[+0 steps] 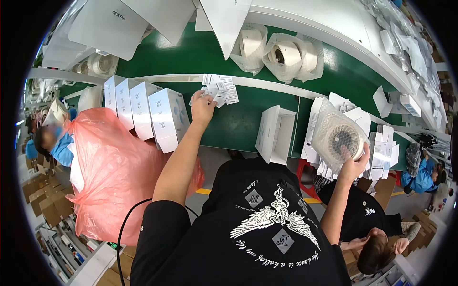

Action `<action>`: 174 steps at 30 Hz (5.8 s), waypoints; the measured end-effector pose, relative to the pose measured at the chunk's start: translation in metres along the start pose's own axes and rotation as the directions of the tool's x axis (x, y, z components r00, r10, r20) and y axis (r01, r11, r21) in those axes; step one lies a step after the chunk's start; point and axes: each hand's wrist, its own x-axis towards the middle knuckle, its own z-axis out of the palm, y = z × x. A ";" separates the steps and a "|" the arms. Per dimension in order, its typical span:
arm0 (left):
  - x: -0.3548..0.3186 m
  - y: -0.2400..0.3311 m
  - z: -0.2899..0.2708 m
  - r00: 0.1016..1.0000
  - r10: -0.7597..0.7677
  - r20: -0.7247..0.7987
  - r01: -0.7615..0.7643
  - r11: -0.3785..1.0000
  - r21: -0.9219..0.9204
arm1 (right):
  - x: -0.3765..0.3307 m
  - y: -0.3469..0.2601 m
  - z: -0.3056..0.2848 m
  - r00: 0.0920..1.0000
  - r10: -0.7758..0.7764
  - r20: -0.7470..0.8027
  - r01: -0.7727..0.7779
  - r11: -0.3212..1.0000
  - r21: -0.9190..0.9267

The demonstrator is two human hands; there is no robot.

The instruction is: Packaging circular electronic components into retail boxes with instruction manuals and stickers.

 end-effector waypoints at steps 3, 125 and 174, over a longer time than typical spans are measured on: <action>0.013 0.039 -0.025 0.986 0.125 -0.107 -0.137 0.985 -0.109 | -0.011 -0.006 -0.007 1.000 0.009 -0.003 -0.009 1.000 0.013; -0.070 0.151 -0.128 0.916 0.322 0.239 -0.030 0.648 -0.761 | -0.093 -0.195 0.137 0.398 -0.089 0.913 0.344 0.937 -0.059; -0.125 0.151 0.071 0.005 -0.296 0.955 0.815 -0.553 -0.176 | 0.223 0.039 0.225 0.760 -0.385 0.523 0.645 0.355 -0.676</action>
